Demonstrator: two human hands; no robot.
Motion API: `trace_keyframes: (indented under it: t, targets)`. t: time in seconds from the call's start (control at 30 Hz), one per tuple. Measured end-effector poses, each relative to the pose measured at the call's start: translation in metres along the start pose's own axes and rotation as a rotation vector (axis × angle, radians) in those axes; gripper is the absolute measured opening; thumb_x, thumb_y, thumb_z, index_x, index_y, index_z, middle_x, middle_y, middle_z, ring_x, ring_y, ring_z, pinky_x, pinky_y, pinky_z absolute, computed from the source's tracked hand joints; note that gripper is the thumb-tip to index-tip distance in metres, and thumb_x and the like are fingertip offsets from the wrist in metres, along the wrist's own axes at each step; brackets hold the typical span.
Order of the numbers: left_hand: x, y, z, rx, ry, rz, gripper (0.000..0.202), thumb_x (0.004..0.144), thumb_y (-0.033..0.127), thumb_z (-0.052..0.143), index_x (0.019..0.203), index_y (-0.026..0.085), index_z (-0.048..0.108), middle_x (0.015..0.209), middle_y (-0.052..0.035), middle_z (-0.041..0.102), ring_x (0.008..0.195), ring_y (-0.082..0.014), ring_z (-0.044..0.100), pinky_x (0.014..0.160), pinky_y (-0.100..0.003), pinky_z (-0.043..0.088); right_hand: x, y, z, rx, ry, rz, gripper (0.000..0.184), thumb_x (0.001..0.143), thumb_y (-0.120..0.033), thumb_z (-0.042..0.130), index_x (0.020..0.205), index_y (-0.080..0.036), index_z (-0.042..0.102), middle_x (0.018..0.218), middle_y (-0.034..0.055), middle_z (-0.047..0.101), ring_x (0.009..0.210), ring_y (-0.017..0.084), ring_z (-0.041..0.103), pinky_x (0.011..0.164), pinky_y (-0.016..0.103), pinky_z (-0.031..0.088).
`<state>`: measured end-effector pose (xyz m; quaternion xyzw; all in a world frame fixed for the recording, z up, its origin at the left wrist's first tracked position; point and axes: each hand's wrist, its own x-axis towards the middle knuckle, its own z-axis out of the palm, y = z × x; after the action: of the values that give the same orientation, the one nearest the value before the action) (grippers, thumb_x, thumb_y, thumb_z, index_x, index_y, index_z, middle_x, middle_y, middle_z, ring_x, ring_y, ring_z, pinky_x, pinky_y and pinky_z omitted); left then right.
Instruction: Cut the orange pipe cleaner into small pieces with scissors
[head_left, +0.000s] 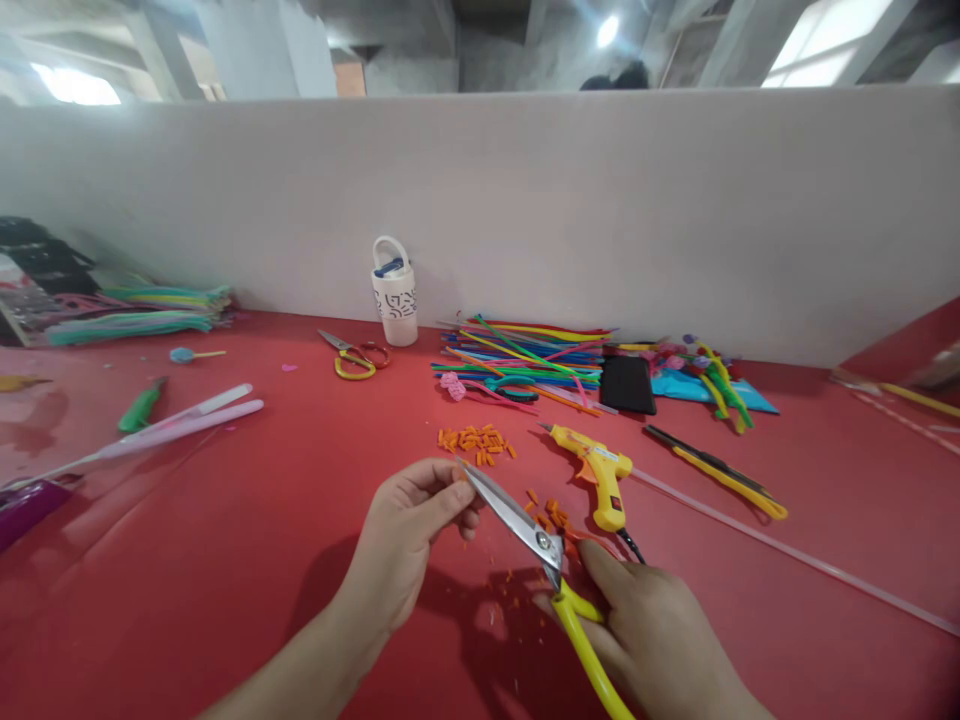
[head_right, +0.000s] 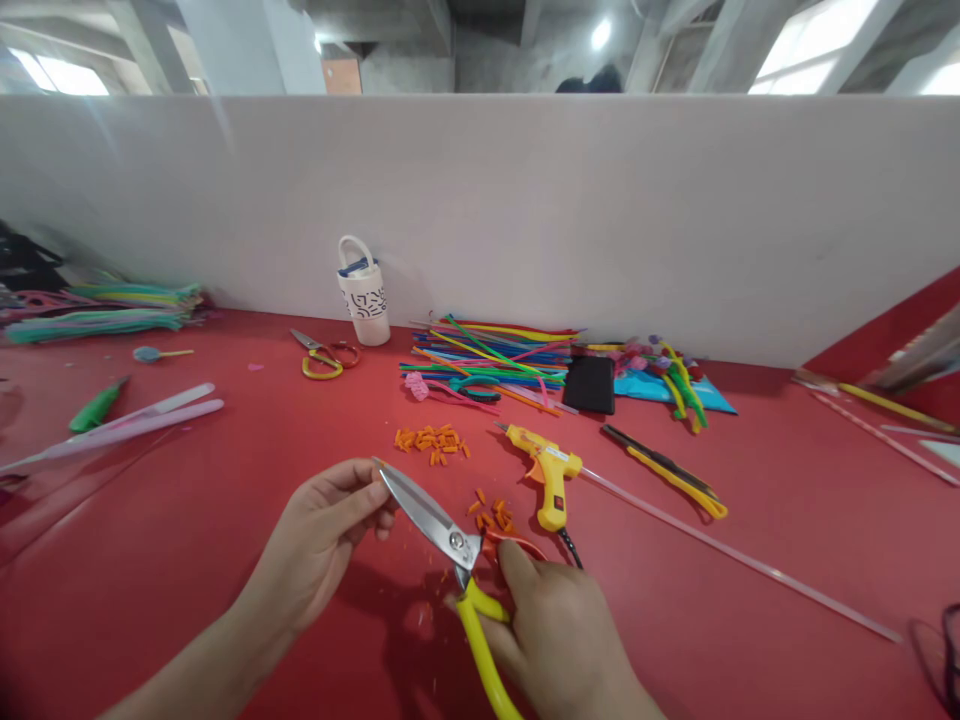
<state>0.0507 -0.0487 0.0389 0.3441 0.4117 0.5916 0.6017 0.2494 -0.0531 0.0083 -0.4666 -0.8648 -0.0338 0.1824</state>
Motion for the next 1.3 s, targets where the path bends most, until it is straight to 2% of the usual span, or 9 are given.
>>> trace_keyframes:
  t: [0.1,0.2,0.33,0.53,0.67,0.9,1.1,1.23,1.3]
  targets:
    - [0.001,-0.001,-0.001,-0.005,-0.013,-0.006,0.006,0.070,0.014,0.059,0.065,0.013,0.059,0.057,0.0018,0.056,0.050,-0.0058,0.049,0.049,-0.017,0.039,0.001,-0.001,0.000,0.095,-0.050,0.071,0.033,0.077,-0.049,0.042,0.056,-0.023,0.035,0.038,-0.0040,0.045,0.031,0.011,0.040,0.035,0.022,0.022]
    - [0.002,-0.004,0.000,-0.023,-0.051,-0.071,0.005,0.070,0.014,0.060,0.065,0.012,0.058,0.059,0.0002,0.059,0.050,-0.0063,0.051,0.049,-0.017,0.041,0.005,-0.004,-0.002,0.348,-0.156,0.216,0.033,0.074,-0.047,0.046,0.055,-0.022,0.035,0.043,-0.0053,0.041,0.037,0.010,0.035,0.037,0.021,0.024]
    - [-0.002,-0.013,0.005,-0.032,-0.171,-0.217,0.005,0.067,0.013,0.061,0.067,0.013,0.057,0.057,-0.0004,0.060,0.048,-0.0077,0.052,0.048,-0.019,0.041,0.009,-0.012,-0.012,0.817,-0.237,0.410,0.026,0.073,-0.041,0.047,0.058,-0.020,0.042,0.051,-0.0054,0.037,0.046,0.008,0.033,0.040,0.020,0.028]
    - [-0.010,-0.027,0.013,0.094,-0.377,-0.387,0.009,0.065,0.019,0.062,0.063,0.011,0.060,0.056,-0.0013,0.059,0.046,-0.0081,0.051,0.047,-0.020,0.041,0.005,-0.018,-0.014,1.322,-0.281,0.665,0.029,0.070,-0.047,0.052,0.077,-0.019,0.049,0.043,-0.0089,0.038,0.034,0.005,0.027,0.033,0.018,0.023]
    - [-0.012,-0.032,0.013,0.149,-0.428,-0.406,0.010,0.064,0.021,0.063,0.065,0.011,0.061,0.057,-0.0007,0.058,0.047,-0.0081,0.050,0.049,-0.021,0.041,0.003,-0.020,-0.009,1.395,-0.290,0.698,0.027,0.069,-0.044,0.056,0.077,-0.019,0.050,0.045,-0.0077,0.043,0.034,0.005,0.030,0.033,0.017,0.022]
    - [-0.014,-0.034,0.015,0.368,-0.396,-0.391,0.002,0.061,0.013,0.059,0.059,0.013,0.058,0.048,0.0049,0.050,0.044,-0.0056,0.043,0.047,-0.018,0.033,0.005,-0.023,-0.012,1.349,-0.252,0.639,0.022,0.067,-0.037,0.056,0.064,-0.018,0.047,0.044,-0.0081,0.040,0.034,0.004,0.029,0.032,0.017,0.018]
    - [-0.011,-0.030,0.014,0.310,-0.385,-0.402,0.008,0.061,0.020,0.062,0.061,0.013,0.058,0.052,0.0016,0.056,0.044,-0.0076,0.048,0.048,-0.021,0.039,0.006,-0.020,-0.010,1.333,-0.296,0.672,0.020,0.071,-0.038,0.052,0.074,-0.018,0.049,0.043,-0.0090,0.039,0.033,0.004,0.030,0.031,0.016,0.020]
    - [-0.011,-0.031,0.014,0.271,-0.362,-0.432,0.011,0.059,0.022,0.064,0.063,0.014,0.058,0.050,0.0023,0.055,0.044,-0.0083,0.047,0.049,-0.022,0.038,0.005,-0.021,-0.007,1.312,-0.243,0.583,0.017,0.070,-0.033,0.052,0.066,-0.018,0.045,0.047,-0.0081,0.038,0.037,0.004,0.031,0.034,0.017,0.022]
    - [-0.013,-0.034,0.017,0.292,-0.313,-0.383,0.012,0.057,0.020,0.065,0.062,0.014,0.057,0.052,0.0030,0.055,0.046,-0.0080,0.047,0.049,-0.021,0.037,0.005,-0.022,-0.007,1.270,-0.208,0.571,0.017,0.070,-0.031,0.051,0.062,-0.019,0.043,0.045,-0.0085,0.036,0.037,0.004,0.029,0.034,0.017,0.020]
